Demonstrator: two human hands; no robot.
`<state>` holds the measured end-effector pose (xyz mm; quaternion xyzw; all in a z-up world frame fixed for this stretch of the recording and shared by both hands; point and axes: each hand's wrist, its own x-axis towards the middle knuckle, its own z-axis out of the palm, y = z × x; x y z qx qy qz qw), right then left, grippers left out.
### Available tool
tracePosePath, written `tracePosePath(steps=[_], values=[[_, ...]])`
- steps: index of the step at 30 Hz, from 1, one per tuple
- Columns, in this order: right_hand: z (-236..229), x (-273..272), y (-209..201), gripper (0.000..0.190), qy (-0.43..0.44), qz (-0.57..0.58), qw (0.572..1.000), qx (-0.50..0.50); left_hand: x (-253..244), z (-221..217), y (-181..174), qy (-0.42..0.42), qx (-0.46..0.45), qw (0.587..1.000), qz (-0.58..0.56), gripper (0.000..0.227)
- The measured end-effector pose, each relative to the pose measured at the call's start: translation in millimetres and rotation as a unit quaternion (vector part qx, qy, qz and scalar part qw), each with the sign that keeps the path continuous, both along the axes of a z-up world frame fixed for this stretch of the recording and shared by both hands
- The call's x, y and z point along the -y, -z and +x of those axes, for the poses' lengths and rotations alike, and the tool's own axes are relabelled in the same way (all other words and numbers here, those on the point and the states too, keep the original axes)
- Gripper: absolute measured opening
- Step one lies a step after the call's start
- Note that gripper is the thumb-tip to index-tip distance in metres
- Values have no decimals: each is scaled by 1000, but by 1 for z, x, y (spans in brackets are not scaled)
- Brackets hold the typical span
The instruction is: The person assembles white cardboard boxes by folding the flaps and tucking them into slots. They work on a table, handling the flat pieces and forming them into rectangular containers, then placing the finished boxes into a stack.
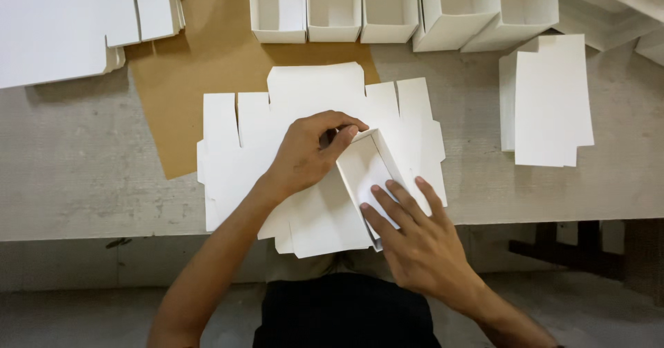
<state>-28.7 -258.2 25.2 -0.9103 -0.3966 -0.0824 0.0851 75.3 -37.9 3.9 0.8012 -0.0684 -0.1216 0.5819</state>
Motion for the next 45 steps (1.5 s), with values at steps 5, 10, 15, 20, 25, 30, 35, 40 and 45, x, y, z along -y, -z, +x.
tracePosePath(steps=[5, 10, 15, 20, 25, 30, 35, 40, 45], values=[[3, 1, 2, 54, -26, 0, 998, -58, 4, 1, -2, 38, 64, 988, 136, 24], [-2, -8, 2, 74, 0, -10, 998, -62, 21, 9, -1, 117, 46, 945, 301, 50], [-12, -7, 4, 47, 9, -23, 999, 34, 33, 26, 29, 130, 85, 888, 433, 8], [-19, 4, 13, 22, 6, -21, 999, -42, 34, 38, 7, 159, 3, 888, 431, 8], [-13, 6, 30, 37, 3, -124, 990, -74, 34, 34, 2, 160, -15, 890, 427, 4], [-7, 5, 17, 39, -23, -70, 993, -87, 32, 34, 2, 150, -9, 896, 417, 4], [-14, -1, 15, 43, 0, -118, 991, -59, 30, 31, 2, 152, 1, 901, 407, 5], [-10, 2, 19, 80, -15, -194, 980, -49, 22, 31, 6, 150, 6, 905, 397, 4], [-7, 9, 20, 58, -71, -71, 992, -71, -4, 34, 3, 88, 19, 917, 389, 19]])
